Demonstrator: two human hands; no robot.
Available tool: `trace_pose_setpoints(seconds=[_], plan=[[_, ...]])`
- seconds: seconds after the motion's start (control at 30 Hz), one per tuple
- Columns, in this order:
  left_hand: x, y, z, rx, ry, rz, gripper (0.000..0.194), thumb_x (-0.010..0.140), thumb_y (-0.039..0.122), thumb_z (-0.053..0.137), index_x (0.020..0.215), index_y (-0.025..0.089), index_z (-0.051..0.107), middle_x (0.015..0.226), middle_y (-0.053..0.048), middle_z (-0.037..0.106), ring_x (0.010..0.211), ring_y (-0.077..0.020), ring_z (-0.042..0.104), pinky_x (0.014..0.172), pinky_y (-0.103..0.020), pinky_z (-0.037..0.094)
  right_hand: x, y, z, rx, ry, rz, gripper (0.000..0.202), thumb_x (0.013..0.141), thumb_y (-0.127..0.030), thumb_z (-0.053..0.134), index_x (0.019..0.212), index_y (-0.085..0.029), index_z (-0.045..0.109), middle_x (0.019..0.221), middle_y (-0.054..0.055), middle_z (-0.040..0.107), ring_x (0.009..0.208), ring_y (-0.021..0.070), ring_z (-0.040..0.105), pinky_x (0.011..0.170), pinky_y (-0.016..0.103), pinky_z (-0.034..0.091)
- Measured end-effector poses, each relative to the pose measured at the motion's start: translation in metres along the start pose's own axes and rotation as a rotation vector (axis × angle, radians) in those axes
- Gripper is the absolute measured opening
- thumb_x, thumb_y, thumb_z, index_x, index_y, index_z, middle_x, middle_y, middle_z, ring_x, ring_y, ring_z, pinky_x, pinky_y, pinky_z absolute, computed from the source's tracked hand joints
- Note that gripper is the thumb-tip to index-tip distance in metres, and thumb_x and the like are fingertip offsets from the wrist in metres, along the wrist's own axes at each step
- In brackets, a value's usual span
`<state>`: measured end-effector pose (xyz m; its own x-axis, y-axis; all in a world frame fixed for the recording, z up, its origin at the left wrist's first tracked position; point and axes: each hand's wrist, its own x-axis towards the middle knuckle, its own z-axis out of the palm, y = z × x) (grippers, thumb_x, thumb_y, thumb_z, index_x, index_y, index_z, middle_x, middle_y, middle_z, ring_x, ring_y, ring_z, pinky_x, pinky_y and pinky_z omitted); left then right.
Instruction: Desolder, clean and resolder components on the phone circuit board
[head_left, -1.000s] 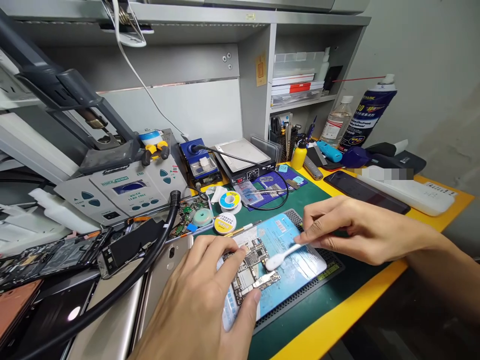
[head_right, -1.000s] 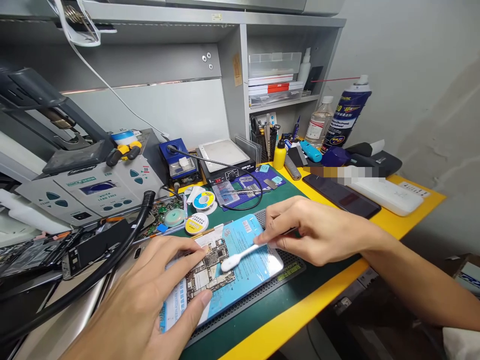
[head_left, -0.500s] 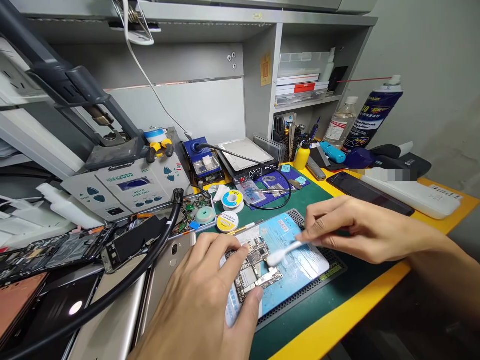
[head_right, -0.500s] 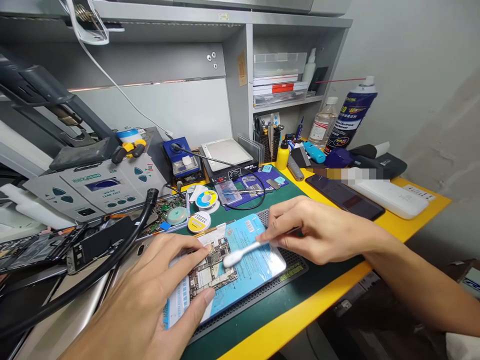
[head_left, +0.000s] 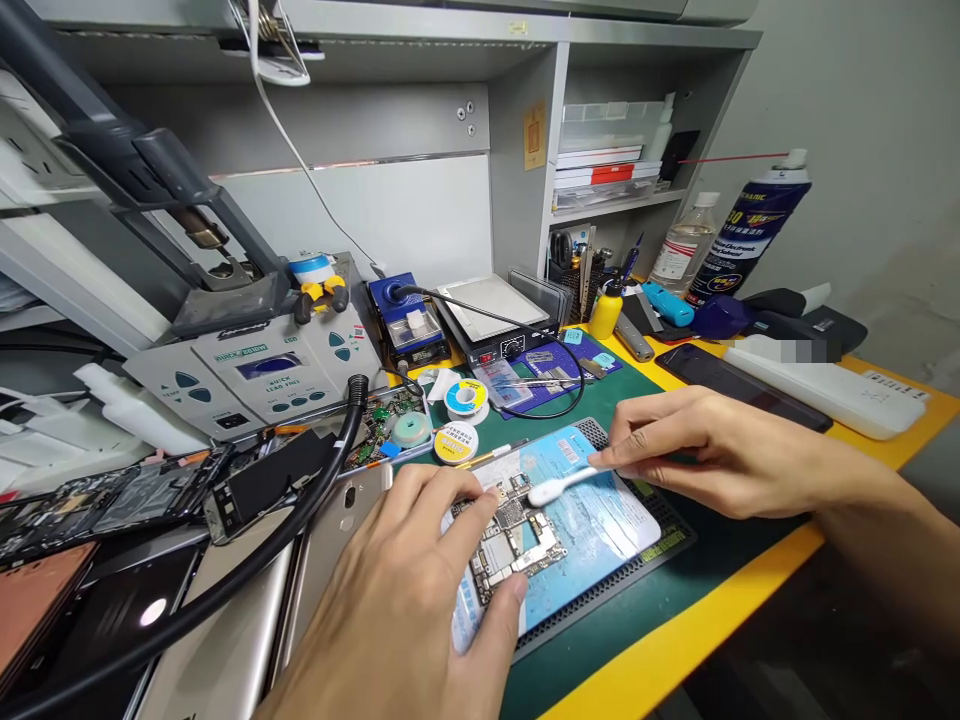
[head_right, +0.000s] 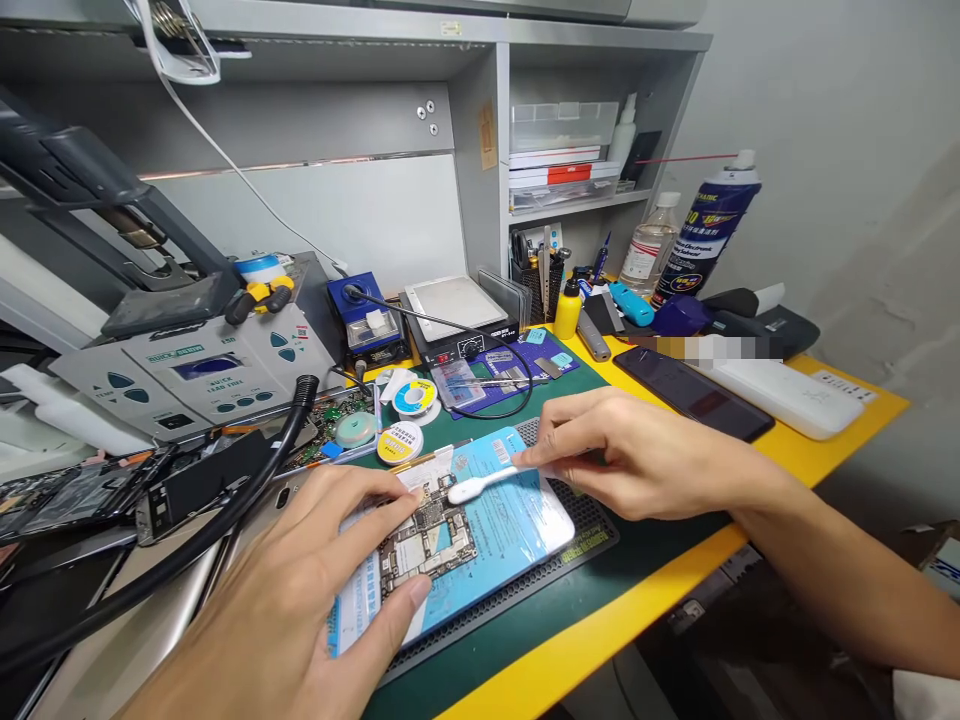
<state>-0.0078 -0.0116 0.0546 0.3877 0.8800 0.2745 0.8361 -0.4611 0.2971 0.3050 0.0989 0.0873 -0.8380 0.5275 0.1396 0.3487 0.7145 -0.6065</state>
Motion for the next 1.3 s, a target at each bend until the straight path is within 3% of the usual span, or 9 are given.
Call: trace_pose_setpoints(seconds=[0.17, 0.27, 0.4, 0.53, 0.8, 1.0, 1.13, 1.3], plan=[[0.000, 0.002, -0.001, -0.004, -0.001, -0.007, 0.030, 0.097, 0.031, 0.064, 0.125, 0.026, 0.072, 0.130, -0.006, 0.069, 0.122, -0.0288, 0.063, 0.098, -0.046, 0.063, 0.000, 0.001, 0.001, 0.015, -0.035, -0.023, 0.029, 0.105, -0.017, 0.062, 0.118, -0.017, 0.088, 0.091, 0.008, 0.076, 0.080, 0.0166, 0.070, 0.071, 0.024, 0.054], [0.001, 0.003, -0.002, -0.010, -0.009, -0.003, 0.031, 0.097, 0.031, 0.064, 0.127, 0.027, 0.071, 0.132, -0.006, 0.069, 0.124, -0.0291, 0.062, 0.099, -0.047, 0.063, -0.001, 0.000, 0.001, -0.021, 0.021, -0.012, 0.030, 0.104, -0.014, 0.062, 0.120, -0.016, 0.087, 0.094, 0.009, 0.076, 0.080, 0.0167, 0.070, 0.072, 0.025, 0.054], [0.001, 0.003, -0.001, -0.016, -0.010, -0.022, 0.029, 0.097, 0.032, 0.063, 0.124, 0.027, 0.071, 0.131, -0.006, 0.069, 0.124, -0.0293, 0.062, 0.099, -0.048, 0.063, -0.001, -0.003, 0.003, 0.041, -0.051, -0.053, 0.029, 0.104, -0.015, 0.063, 0.118, -0.017, 0.088, 0.089, 0.008, 0.075, 0.079, 0.0162, 0.070, 0.068, 0.023, 0.053], [0.001, 0.002, 0.001, -0.016, -0.013, -0.011, 0.030, 0.097, 0.033, 0.064, 0.126, 0.028, 0.072, 0.132, -0.005, 0.068, 0.124, -0.0296, 0.062, 0.097, -0.048, 0.063, 0.000, -0.004, 0.006, -0.056, 0.058, -0.031, 0.030, 0.104, -0.014, 0.059, 0.116, -0.014, 0.087, 0.093, 0.010, 0.074, 0.079, 0.0184, 0.071, 0.071, 0.027, 0.056], [0.000, 0.004, -0.002, -0.022, -0.018, -0.030, 0.032, 0.097, 0.033, 0.064, 0.127, 0.027, 0.073, 0.132, -0.006, 0.070, 0.124, -0.0293, 0.063, 0.099, -0.047, 0.063, 0.001, 0.000, 0.017, -0.131, 0.131, -0.146, 0.033, 0.104, -0.008, 0.058, 0.124, -0.016, 0.082, 0.099, 0.014, 0.074, 0.083, 0.0230, 0.071, 0.073, 0.034, 0.057], [0.002, 0.003, -0.002, -0.013, -0.045, -0.026, 0.036, 0.096, 0.029, 0.063, 0.131, 0.026, 0.071, 0.135, -0.008, 0.068, 0.125, -0.0307, 0.063, 0.099, -0.051, 0.064, 0.000, -0.003, 0.015, -0.060, 0.056, -0.145, 0.033, 0.102, -0.007, 0.058, 0.120, -0.016, 0.084, 0.091, 0.010, 0.073, 0.075, 0.0196, 0.069, 0.065, 0.030, 0.054], [0.003, 0.004, 0.000, -0.004, -0.038, -0.035, 0.037, 0.097, 0.030, 0.063, 0.133, 0.027, 0.070, 0.138, -0.007, 0.068, 0.127, -0.0318, 0.062, 0.101, -0.054, 0.063, 0.000, -0.004, 0.013, -0.119, 0.104, -0.111, 0.031, 0.104, -0.010, 0.058, 0.123, -0.015, 0.083, 0.097, 0.014, 0.073, 0.080, 0.0217, 0.070, 0.069, 0.032, 0.055], [0.000, 0.004, -0.001, -0.045, -0.038, -0.046, 0.034, 0.095, 0.029, 0.065, 0.128, 0.027, 0.072, 0.133, -0.006, 0.068, 0.125, -0.0303, 0.062, 0.100, -0.052, 0.063, 0.001, -0.004, 0.013, -0.074, 0.036, -0.137, 0.034, 0.102, -0.006, 0.057, 0.121, -0.016, 0.084, 0.091, 0.010, 0.073, 0.077, 0.0192, 0.070, 0.067, 0.029, 0.054]])
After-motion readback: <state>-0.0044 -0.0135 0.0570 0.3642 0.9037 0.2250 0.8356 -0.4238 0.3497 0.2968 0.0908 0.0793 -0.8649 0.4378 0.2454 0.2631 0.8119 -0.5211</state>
